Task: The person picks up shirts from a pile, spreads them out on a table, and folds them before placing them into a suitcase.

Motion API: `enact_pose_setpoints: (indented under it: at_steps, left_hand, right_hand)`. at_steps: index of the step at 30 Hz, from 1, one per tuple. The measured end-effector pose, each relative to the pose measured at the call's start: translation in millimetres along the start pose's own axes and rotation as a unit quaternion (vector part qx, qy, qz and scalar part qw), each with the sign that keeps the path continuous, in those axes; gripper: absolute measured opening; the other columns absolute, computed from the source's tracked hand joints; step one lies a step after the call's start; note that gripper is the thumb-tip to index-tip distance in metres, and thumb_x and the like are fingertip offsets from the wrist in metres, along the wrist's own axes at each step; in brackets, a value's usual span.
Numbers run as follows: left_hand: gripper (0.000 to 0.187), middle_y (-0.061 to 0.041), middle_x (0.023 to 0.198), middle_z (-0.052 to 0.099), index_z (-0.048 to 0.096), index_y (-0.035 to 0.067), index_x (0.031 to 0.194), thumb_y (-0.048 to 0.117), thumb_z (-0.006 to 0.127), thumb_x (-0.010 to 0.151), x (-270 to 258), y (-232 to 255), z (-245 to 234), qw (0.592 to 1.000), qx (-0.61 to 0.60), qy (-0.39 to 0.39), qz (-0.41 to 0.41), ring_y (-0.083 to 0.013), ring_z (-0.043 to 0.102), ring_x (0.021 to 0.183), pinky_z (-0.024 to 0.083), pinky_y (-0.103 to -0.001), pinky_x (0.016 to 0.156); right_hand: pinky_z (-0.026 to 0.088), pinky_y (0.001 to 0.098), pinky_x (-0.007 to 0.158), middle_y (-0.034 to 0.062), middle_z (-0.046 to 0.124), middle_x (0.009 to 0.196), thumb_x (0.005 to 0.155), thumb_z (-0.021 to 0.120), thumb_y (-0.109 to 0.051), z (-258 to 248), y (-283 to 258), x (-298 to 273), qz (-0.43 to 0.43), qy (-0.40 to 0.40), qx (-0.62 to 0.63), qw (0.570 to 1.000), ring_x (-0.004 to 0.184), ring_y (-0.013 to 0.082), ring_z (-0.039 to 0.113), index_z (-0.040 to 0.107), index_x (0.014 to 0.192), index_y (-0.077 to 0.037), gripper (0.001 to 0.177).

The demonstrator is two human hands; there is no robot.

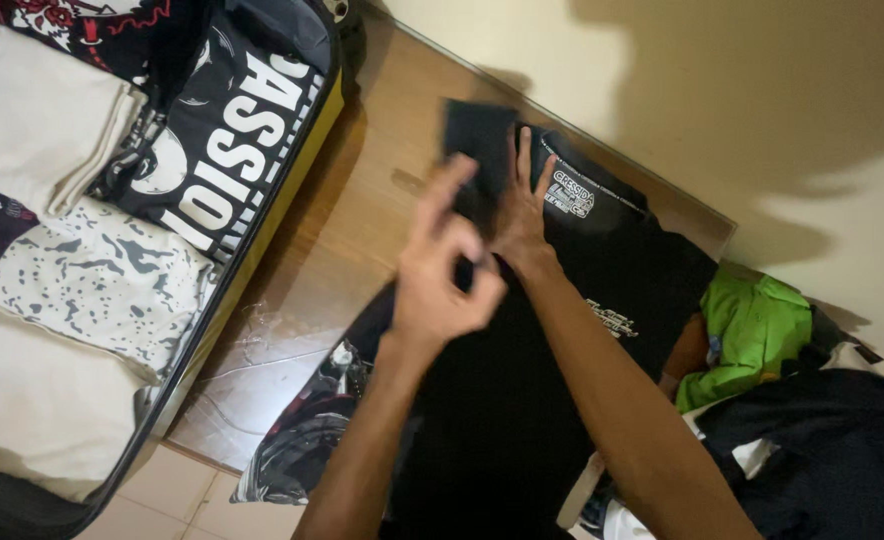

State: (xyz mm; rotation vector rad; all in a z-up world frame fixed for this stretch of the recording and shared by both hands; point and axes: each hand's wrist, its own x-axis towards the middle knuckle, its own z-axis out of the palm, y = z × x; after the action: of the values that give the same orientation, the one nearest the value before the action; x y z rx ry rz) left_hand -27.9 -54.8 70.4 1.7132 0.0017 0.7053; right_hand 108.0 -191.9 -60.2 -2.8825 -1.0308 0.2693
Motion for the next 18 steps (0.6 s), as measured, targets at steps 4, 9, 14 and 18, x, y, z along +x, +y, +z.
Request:
enact_pose_setpoints:
  at_steps: [4,9,14,18]
  left_hand:
    - [0.019,-0.025,0.158,0.044,0.057,0.002,0.085,0.006,0.072,0.076,-19.9,13.2,2.9,0.977,0.096,-0.184,0.055,-0.0451,0.041,0.152,0.035,-0.056,0.128]
    - [0.053,-0.026,0.161,0.035,0.062,0.004,0.127,0.016,0.076,0.078,-57.0,2.9,2.4,0.96,0.171,-0.22,0.019,-0.0433,0.031,0.153,0.026,-0.06,0.126]
    - [0.071,-0.025,0.159,0.033,0.048,0.004,0.142,0.022,0.078,0.08,-89.9,-0.8,-12.7,0.947,0.255,-0.181,-0.073,-0.0446,0.033,0.148,0.024,-0.061,0.123]
    - [0.074,-0.027,0.155,0.034,0.047,0.004,0.144,0.02,0.077,0.078,-111.5,0.3,-22.4,0.917,0.331,-0.155,-0.162,-0.0481,0.036,0.141,0.025,-0.06,0.115]
  right_hand:
    - [0.002,0.05,0.132,0.0083,0.027,0.174,0.106,0.054,-0.042,47.2,9.4,12.2,0.07,0.213,-0.327,0.918,0.162,0.0272,0.015,0.038,0.166,-0.014,0.068]
    - [0.016,0.0461,0.124,0.0104,0.039,0.162,0.106,0.053,-0.039,62.4,30.8,-38.4,0.033,0.133,-0.115,0.984,0.149,0.0264,0.029,0.045,0.157,-0.01,0.06]
    - [0.033,0.0412,0.113,0.0129,0.053,0.146,0.105,0.051,-0.036,70.1,46.7,-84.1,0.115,0.11,0.273,0.949,0.133,0.0254,0.046,0.054,0.146,-0.005,0.052]
    - [0.046,0.0373,0.105,0.0149,0.065,0.134,0.105,0.05,-0.033,66.3,70.8,-76.3,0.169,0.16,0.416,0.879,0.12,0.0246,0.06,0.061,0.138,0.0,0.047]
